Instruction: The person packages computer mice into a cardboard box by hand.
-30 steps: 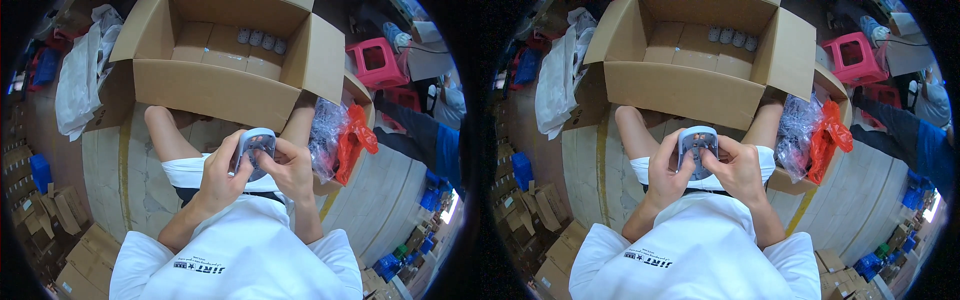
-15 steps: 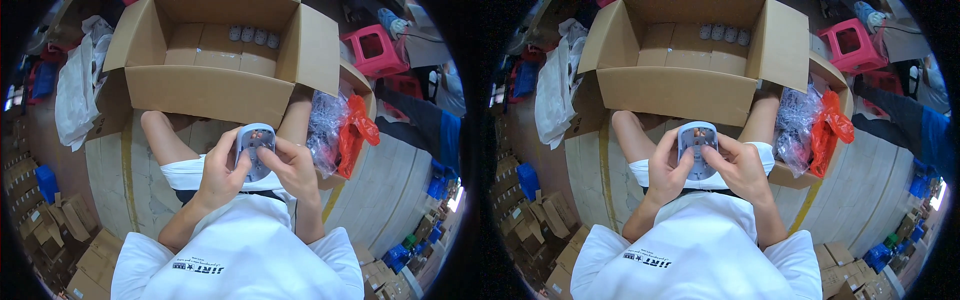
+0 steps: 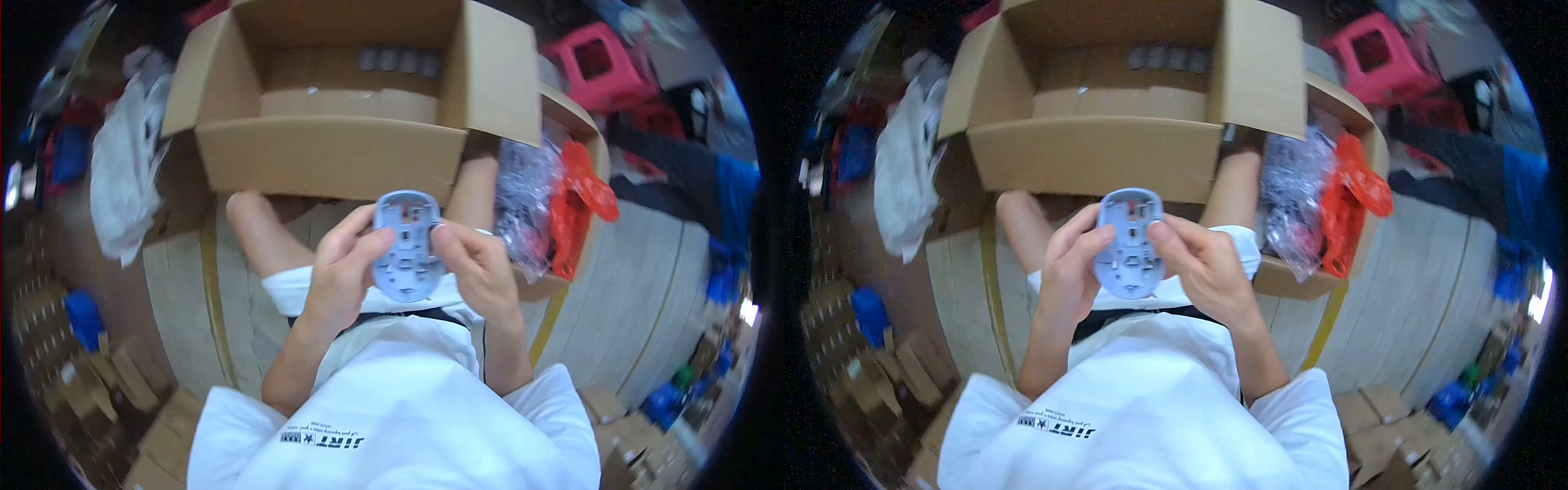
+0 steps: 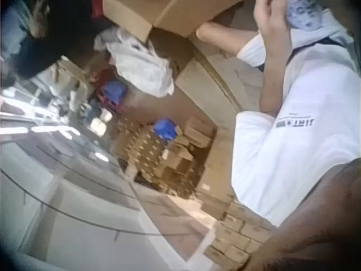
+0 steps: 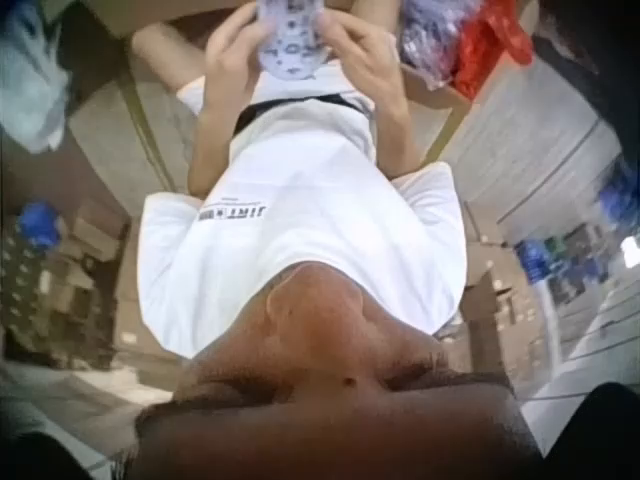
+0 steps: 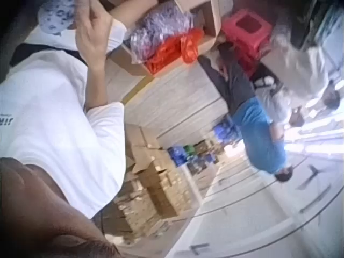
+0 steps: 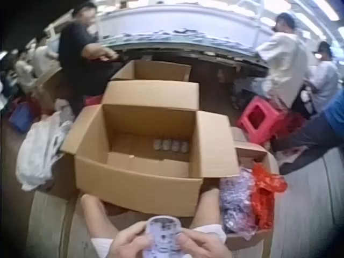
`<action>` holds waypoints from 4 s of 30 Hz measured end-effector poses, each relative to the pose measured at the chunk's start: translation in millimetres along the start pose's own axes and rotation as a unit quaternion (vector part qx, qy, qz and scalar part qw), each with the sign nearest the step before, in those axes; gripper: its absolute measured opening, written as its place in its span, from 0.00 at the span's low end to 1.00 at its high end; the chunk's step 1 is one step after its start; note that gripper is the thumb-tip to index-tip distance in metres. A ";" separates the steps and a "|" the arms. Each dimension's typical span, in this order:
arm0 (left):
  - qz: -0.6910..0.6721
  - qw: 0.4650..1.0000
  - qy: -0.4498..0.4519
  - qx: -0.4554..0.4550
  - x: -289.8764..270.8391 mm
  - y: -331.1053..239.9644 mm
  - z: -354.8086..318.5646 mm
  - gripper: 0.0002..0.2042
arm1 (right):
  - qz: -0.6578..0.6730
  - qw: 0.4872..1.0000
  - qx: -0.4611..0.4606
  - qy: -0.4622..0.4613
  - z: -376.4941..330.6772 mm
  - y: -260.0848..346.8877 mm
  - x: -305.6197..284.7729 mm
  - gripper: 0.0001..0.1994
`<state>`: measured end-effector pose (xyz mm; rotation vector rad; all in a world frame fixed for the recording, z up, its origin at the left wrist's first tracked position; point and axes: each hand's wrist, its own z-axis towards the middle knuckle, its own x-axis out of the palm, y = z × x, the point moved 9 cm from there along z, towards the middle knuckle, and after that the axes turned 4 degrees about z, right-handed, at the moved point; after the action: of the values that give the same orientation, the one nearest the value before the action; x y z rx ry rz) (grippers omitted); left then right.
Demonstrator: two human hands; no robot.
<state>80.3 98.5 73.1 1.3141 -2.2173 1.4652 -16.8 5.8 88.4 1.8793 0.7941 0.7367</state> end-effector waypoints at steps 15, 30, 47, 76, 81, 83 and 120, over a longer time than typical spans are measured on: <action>0.155 0.981 -0.100 -0.057 -34.2 35.8 39.6 0.16 | -0.300 0.843 0.079 -0.440 6.8 -268.6 -352.0 0.09; 0.174 0.978 -0.085 -0.082 -2.2 46.3 64.5 0.16 | -0.326 0.852 0.071 -0.404 0.7 -312.3 -377.0 0.09; 0.153 0.984 -0.076 -0.043 -24.6 38.1 34.4 0.15 | -0.544 0.755 -0.081 -0.357 22.1 -304.0 -356.9 0.10; 0.064 0.987 0.112 0.093 0.8 15.1 3.8 0.41 | -0.322 0.865 -0.354 -0.153 -6.6 29.5 4.7 0.06; 0.103 0.981 0.131 0.096 -1.4 22.2 -0.1 0.39 | -0.436 0.795 -0.397 -0.142 -9.3 37.8 27.3 0.06; 0.125 0.979 0.126 0.103 -2.3 22.3 -0.7 0.38 | -0.456 0.780 -0.407 -0.130 -9.7 37.9 32.4 0.06; 0.160 0.981 -0.069 -0.084 -29.5 59.0 82.6 0.23 | -0.549 0.763 0.097 -0.327 170.9 -265.3 -370.3 0.09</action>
<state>79.0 55.7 -23.5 1.0735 -2.6784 1.2749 -169.5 -277.0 -276.8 1.2998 1.2853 -0.7311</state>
